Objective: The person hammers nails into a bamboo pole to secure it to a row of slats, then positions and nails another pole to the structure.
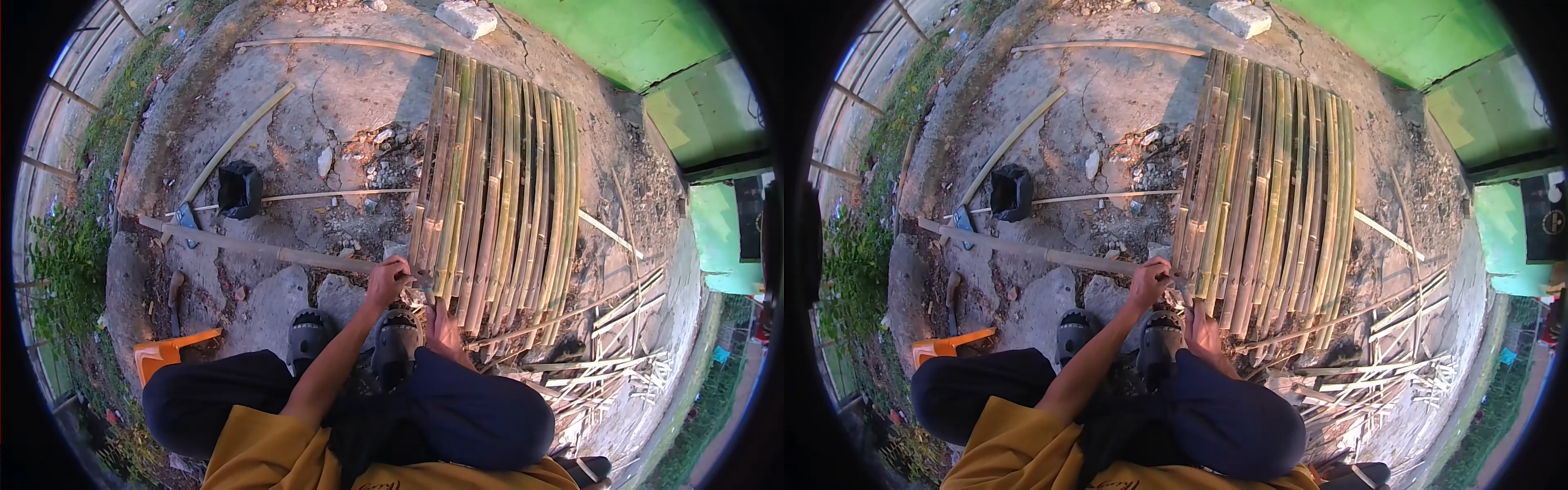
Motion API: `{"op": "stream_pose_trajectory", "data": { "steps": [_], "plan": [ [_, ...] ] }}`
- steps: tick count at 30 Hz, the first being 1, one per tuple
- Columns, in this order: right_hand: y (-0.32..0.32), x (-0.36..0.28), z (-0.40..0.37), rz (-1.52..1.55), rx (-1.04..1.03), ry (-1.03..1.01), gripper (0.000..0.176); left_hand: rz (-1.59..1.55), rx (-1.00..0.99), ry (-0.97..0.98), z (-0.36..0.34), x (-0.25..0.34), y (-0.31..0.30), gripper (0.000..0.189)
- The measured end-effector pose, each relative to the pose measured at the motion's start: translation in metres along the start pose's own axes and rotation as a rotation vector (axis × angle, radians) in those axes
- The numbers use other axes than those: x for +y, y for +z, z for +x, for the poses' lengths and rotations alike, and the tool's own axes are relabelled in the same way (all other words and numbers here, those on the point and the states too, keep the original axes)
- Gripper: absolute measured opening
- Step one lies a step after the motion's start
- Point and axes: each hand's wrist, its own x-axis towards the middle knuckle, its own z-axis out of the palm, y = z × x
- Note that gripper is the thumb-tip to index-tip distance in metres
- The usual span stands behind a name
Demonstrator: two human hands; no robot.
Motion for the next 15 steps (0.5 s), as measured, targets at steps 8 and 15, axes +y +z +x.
{"op": "stream_pose_trajectory", "data": {
  "steps": [8,15],
  "plan": [
    [0.003,-0.003,0.0,-0.017,0.047,-0.013,0.018,-0.02,0.002,0.005,0.001,-0.001,-0.001,0.02],
    [-0.004,-0.008,-0.002,0.071,0.036,0.109,0.016,-0.005,-0.009,0.097,0.001,0.001,0.0,0.022]
  ]
}}
